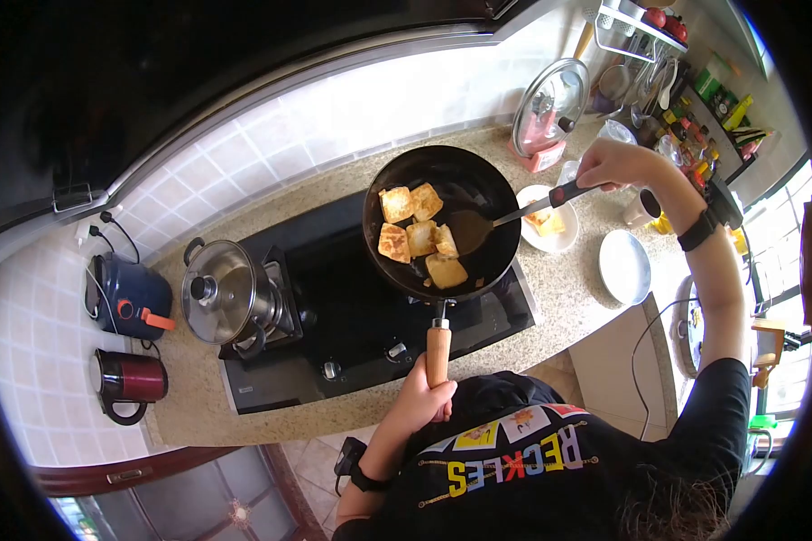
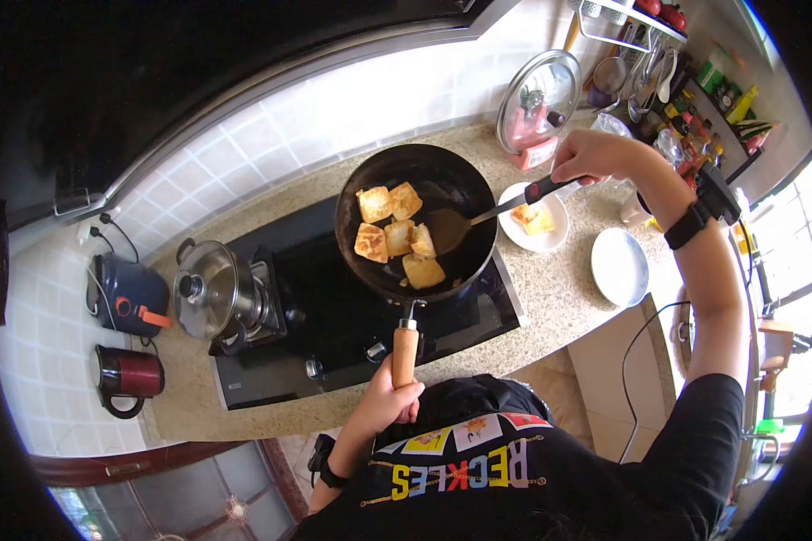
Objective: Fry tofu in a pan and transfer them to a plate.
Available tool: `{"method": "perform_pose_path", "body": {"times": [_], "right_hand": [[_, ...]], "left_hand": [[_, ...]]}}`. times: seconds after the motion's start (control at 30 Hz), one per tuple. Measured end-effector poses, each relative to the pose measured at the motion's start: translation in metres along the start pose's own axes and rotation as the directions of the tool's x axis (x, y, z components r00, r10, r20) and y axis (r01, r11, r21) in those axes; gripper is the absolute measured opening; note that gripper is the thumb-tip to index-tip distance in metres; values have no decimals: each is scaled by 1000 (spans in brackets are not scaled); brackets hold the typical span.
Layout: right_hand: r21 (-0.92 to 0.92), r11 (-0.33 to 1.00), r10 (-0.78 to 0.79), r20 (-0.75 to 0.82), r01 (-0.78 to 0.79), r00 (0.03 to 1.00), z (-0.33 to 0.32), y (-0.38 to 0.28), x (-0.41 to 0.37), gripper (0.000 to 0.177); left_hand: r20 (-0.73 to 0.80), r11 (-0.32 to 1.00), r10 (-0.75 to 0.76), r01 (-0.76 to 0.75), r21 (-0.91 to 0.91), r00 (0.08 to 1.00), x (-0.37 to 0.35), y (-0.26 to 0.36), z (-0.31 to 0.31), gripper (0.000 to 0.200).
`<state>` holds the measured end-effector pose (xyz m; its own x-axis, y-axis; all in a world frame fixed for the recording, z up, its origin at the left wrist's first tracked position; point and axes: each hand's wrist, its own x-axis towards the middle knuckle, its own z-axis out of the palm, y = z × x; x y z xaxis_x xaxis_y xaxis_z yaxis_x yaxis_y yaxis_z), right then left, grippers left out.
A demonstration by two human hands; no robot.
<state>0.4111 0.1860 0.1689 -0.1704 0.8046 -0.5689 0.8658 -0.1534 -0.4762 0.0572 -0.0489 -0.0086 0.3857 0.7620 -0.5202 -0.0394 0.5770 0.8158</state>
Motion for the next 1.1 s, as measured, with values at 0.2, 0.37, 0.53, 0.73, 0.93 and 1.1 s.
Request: {"method": "perform_pose_path", "body": {"times": [0.2, 0.37, 0.53, 0.73, 0.93, 1.1], "right_hand": [[69, 994, -70, -132, 80, 989, 16, 12, -6, 19], [183, 983, 45, -147, -18, 988, 9, -5, -40, 19], [306, 945, -53, -200, 113, 978, 15, -5, -48, 19], [94, 980, -139, -305, 176, 942, 23, -13, -50, 21], [-244, 962, -199, -304, 125, 932, 35, -11, -38, 21], [-344, 933, -213, -285, 108, 934, 42, -4, -32, 23]], "left_hand": [[-14, 1000, -17, 17, -2, 1000, 0, -2, 1, 46], [-13, 1000, -12, 12, 0, 1000, 0, -2, 0, 48], [-13, 1000, 11, -11, -1, 1000, 1, -5, 0, 50], [-2, 999, 5, -4, 32, 1000, 0, -1, 0, 51], [17, 999, -2, 1, 36, 1000, -1, 1, -1, 51], [15, 1000, -16, 16, 21, 1000, -1, 1, -1, 52]]}}
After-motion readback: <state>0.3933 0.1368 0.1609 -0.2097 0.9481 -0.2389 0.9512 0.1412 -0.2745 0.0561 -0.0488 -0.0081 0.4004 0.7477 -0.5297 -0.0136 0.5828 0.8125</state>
